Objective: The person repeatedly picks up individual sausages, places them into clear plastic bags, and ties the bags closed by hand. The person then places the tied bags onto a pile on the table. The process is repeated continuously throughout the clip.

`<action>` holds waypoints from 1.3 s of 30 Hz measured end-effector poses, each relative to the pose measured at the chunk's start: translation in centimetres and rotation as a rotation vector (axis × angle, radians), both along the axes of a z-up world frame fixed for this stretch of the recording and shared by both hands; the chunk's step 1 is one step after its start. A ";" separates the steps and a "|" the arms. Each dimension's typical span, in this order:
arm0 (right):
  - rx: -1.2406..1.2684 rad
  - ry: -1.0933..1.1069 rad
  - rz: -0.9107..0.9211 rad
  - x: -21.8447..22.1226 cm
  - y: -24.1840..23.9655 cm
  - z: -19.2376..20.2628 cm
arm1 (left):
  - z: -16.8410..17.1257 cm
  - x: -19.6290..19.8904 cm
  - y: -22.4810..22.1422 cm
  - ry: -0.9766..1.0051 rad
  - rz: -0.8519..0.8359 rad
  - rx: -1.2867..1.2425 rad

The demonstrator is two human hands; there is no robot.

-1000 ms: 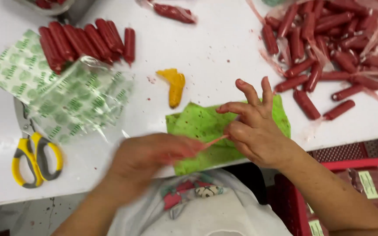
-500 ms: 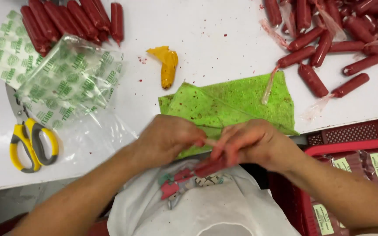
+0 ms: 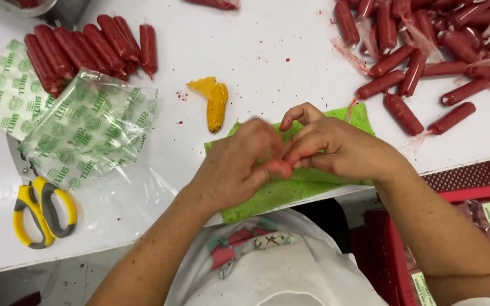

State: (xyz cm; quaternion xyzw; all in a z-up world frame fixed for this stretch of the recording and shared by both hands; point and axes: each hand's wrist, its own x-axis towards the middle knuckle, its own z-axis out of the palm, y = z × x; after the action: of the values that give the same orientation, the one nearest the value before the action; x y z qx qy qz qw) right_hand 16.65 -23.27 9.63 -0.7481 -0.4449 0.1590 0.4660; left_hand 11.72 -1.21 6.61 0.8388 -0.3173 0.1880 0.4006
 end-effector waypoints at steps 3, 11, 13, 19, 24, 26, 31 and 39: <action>0.006 -0.008 0.042 1.0 -0.8 -1.1 | 0.1 0.9 -0.9 0.334 -0.281 -0.208; 0.458 0.256 -0.839 -4.4 2.8 -8.1 | -4.9 -4.1 -5.3 0.336 0.242 -0.368; 0.568 0.280 -0.858 -4.0 3.5 -9.6 | -4.7 -1.5 -5.6 0.412 0.282 -0.535; 0.328 -0.078 -0.934 -3.0 0.2 -14.1 | -6.2 4.2 -6.5 0.298 -0.102 -0.613; 0.128 -0.006 -0.771 -1.7 0.2 -10.5 | -0.2 9.7 -1.3 -0.172 -0.166 0.179; 0.073 0.202 -0.867 0.3 1.0 -6.8 | -1.1 15.6 0.7 -0.250 -0.078 0.354; -0.134 0.119 -1.095 7.6 -4.1 3.4 | -1.6 25.6 1.4 0.051 0.127 0.593; -0.472 -0.727 -1.113 12.5 -10.3 0.3 | -2.3 28.5 2.7 -0.484 0.169 1.095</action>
State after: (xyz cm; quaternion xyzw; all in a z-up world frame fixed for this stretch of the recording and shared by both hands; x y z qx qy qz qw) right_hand 29.12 -33.54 9.95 -0.9513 -0.0775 -0.2708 0.1253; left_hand 40.18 1.51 4.34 0.8787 -0.3822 0.2143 -0.1894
